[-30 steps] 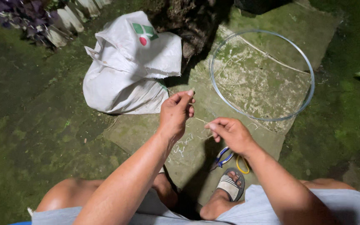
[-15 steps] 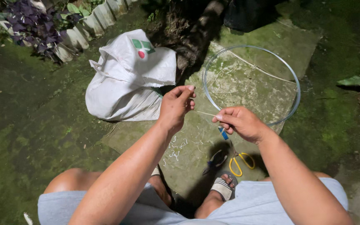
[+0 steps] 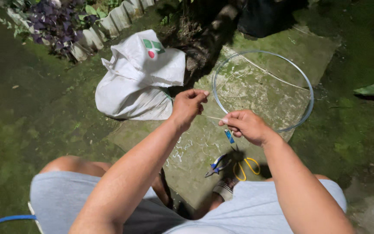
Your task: The person ties knots in a white string using a lighter to melt and seal the ends. They cut the string with scissors and pliers, then attach the knotted string to a metal hoop.
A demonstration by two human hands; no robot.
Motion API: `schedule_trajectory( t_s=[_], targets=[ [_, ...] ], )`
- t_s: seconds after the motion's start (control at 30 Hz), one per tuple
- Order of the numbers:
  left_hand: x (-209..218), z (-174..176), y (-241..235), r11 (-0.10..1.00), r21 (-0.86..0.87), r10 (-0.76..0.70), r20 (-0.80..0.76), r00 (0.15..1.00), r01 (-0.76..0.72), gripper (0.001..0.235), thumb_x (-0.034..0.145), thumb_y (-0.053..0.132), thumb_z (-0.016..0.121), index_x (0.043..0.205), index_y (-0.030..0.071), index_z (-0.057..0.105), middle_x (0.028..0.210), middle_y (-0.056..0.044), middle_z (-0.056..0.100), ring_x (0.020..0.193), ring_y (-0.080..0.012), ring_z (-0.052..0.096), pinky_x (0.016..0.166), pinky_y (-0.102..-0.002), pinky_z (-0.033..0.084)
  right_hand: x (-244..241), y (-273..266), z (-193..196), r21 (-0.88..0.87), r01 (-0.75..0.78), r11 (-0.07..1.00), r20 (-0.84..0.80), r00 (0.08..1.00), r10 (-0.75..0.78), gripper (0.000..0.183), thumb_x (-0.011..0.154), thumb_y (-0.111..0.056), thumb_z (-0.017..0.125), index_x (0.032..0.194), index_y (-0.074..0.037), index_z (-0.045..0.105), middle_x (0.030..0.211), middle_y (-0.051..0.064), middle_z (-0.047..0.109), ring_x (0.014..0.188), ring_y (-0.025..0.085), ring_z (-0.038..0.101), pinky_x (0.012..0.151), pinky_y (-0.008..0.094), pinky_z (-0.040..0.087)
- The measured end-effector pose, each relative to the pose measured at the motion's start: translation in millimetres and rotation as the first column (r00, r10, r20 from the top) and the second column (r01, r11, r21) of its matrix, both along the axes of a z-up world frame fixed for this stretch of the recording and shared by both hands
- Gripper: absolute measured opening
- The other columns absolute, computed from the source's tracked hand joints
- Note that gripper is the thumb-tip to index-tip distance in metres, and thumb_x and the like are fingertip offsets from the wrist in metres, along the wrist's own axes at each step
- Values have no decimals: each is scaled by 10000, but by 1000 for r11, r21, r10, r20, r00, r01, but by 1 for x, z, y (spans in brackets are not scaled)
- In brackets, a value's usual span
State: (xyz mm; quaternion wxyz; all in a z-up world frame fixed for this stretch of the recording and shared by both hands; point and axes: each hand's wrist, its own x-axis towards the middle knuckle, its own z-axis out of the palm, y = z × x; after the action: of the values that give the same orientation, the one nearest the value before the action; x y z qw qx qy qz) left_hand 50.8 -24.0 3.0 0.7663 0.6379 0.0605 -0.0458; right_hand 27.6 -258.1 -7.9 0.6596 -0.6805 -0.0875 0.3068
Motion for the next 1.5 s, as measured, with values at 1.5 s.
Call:
schedule_trajectory(
  t_s=[1.5],
  targets=[
    [-39,47,82,847,357,-463,129,877,395,310,905,357,752,938,51,787,700,41,640,642,-52,510,567,-266,445,-18,75,113,-286,-50,957,82,994,77,224,952,-156,613,1110,-19,692,791,52,721,660,108,650,605,262,534]
  ],
)
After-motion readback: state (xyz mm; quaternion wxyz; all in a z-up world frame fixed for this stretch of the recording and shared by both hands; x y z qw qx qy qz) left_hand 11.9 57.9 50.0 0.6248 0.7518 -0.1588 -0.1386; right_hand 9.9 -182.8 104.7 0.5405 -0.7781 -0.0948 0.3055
